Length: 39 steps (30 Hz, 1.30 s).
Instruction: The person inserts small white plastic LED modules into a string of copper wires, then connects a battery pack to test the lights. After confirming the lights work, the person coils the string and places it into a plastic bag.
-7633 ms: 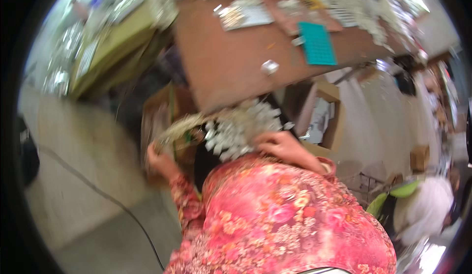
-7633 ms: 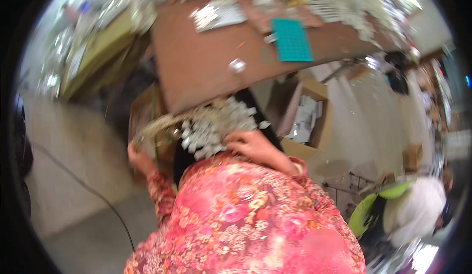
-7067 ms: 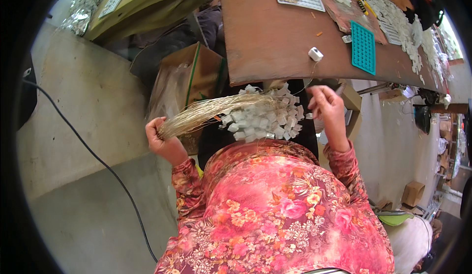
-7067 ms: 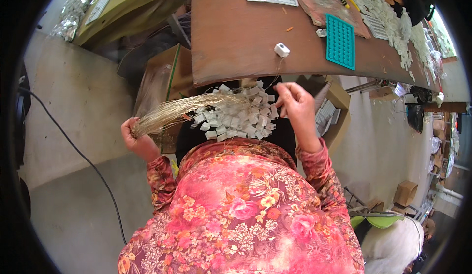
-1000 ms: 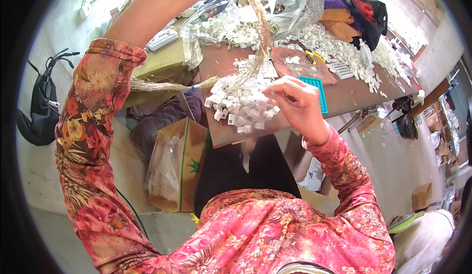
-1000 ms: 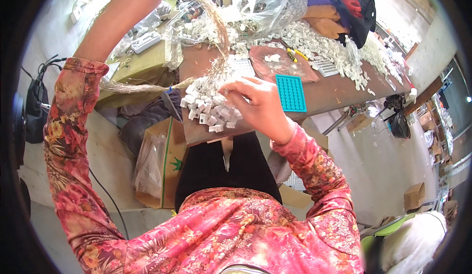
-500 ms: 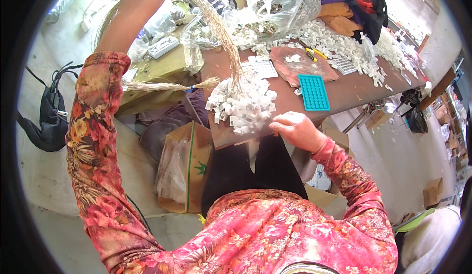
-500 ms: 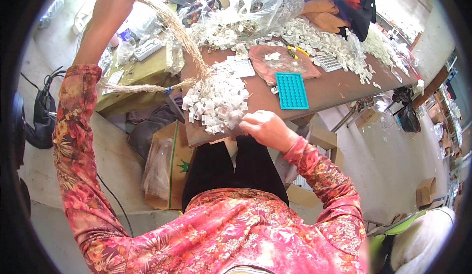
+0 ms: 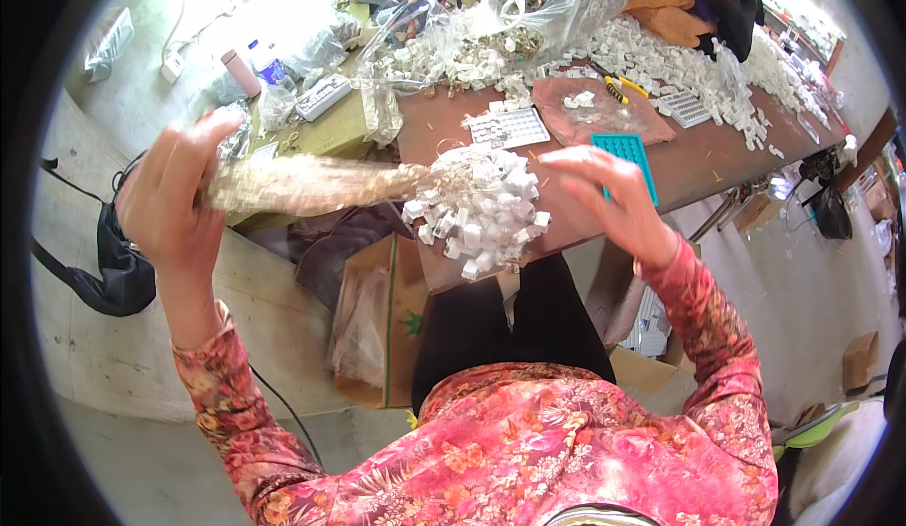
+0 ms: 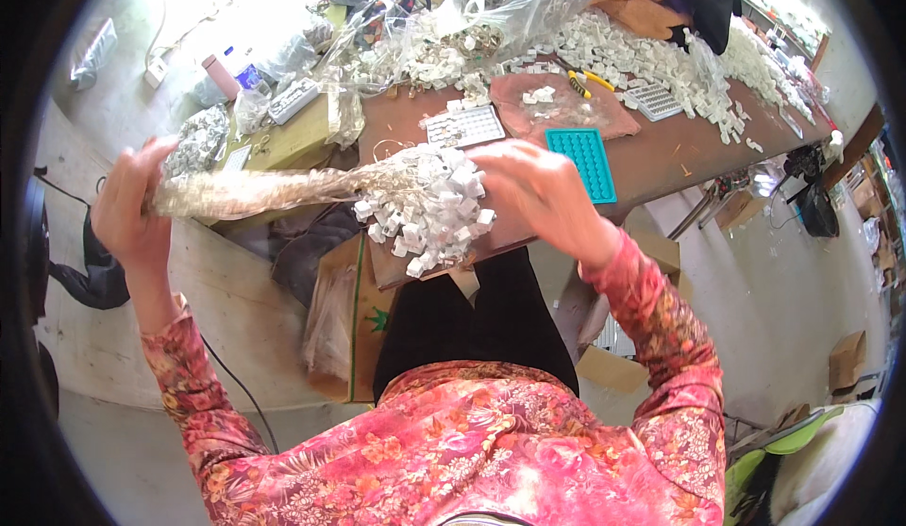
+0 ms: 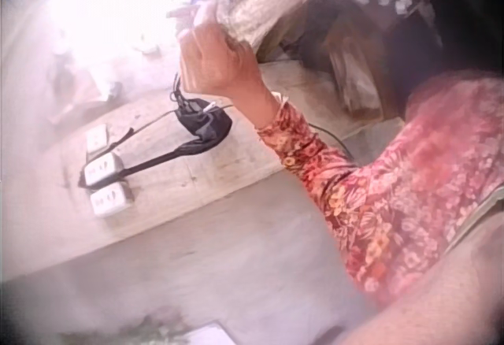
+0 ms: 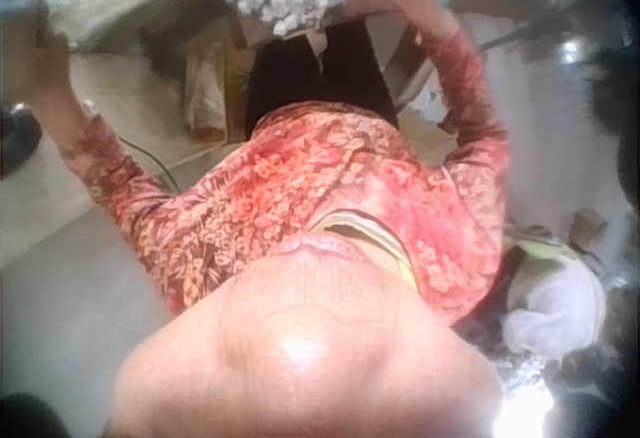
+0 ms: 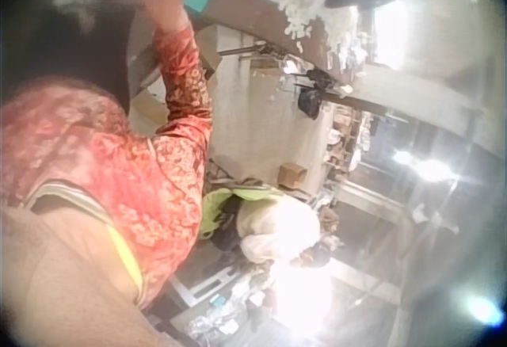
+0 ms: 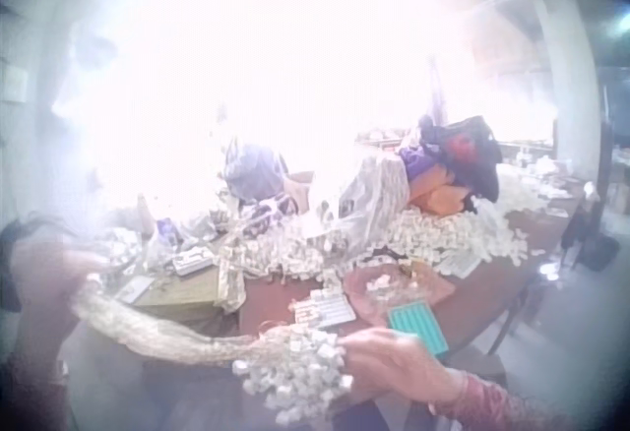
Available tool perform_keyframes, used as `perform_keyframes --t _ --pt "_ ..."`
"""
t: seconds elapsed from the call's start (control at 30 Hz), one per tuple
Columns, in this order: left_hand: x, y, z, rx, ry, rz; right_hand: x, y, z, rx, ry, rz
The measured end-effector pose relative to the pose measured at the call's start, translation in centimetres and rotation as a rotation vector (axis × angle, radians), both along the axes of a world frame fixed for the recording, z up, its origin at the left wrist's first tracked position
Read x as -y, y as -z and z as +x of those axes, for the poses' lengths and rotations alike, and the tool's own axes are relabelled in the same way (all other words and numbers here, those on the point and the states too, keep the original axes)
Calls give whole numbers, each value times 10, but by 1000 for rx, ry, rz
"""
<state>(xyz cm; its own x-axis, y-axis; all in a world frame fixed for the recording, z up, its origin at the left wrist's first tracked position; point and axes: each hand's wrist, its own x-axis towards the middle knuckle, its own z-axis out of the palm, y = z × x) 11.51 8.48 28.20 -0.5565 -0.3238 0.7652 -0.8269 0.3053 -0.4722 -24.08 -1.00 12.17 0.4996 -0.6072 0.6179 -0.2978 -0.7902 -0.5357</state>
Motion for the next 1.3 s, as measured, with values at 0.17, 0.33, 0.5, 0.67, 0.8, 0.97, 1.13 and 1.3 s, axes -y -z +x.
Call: perform_keyframes --t 0.17,0.33,0.5,0.67,0.8,0.97,1.13,1.3 --pt "-14 19 12 28 79 -34 61 4 49 31 -145 71" --pt "-21 25 23 -60 -62 38 101 11 95 17 -382 299" --pt "-2 10 23 -280 -363 64 107 18 86 12 -314 301" --pt "31 -22 12 -155 -345 1 97 4 60 132 -199 413" --pt "17 -23 0 -45 -118 -61 111 -9 40 118 -78 338" --pt "-21 -2 -2 156 34 -135 145 22 62 -97 -123 258" --pt "-54 20 0 213 -111 -164 184 45 113 -337 -117 255" --pt "-65 32 -2 118 -105 -80 193 49 137 -518 -200 444"
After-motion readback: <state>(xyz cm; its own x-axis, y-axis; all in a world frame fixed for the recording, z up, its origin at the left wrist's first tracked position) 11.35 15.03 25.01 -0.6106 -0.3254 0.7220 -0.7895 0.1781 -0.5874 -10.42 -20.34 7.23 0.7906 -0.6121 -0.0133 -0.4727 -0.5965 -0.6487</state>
